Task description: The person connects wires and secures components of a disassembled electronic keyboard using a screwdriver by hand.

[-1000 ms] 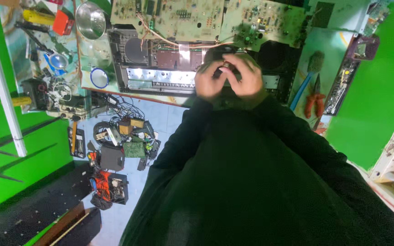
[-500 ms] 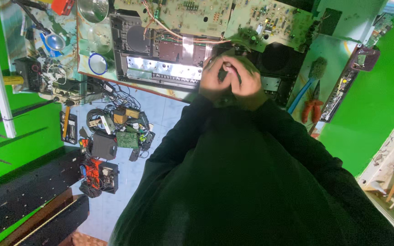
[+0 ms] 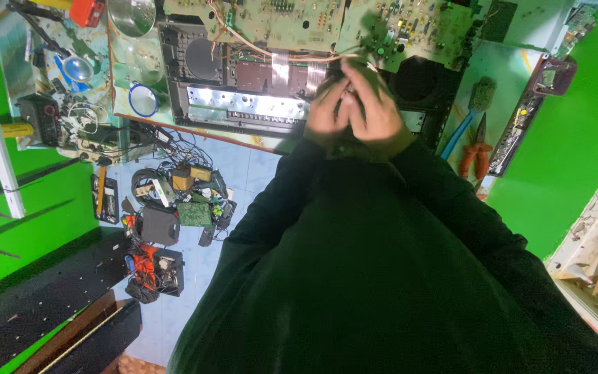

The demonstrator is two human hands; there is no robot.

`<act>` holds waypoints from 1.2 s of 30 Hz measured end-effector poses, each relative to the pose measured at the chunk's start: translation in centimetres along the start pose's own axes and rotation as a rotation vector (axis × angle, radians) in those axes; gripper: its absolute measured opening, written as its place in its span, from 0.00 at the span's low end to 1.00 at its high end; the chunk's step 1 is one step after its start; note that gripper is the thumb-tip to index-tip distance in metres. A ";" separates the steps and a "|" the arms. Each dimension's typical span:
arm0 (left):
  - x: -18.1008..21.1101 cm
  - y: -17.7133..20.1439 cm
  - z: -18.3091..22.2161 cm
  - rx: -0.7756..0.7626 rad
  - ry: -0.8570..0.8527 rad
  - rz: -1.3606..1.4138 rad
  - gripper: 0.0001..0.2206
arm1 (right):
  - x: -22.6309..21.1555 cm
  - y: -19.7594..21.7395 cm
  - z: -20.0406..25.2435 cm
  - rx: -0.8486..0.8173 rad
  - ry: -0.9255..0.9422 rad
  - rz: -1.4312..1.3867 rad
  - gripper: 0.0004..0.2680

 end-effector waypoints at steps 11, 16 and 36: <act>-1.7 0.1 -0.6 -0.102 0.078 0.182 0.14 | 1.4 -0.8 0.0 -0.016 0.134 0.130 0.16; -1.8 0.7 -1.6 -0.145 0.132 0.136 0.12 | 3.0 -0.6 0.5 -0.094 -0.256 0.049 0.10; -2.8 0.6 -2.1 -0.288 0.010 0.156 0.12 | 1.4 -0.3 -2.7 -0.323 -0.058 0.228 0.11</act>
Point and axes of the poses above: each hand's wrist, its own z-axis away from the middle knuckle, its own y-axis out of the back of the hand, x = y × z, the point moved 6 cm from there along -z, towards the middle knuckle, and after that the axes turned 3 degrees about -y, right-handed, at the moved point
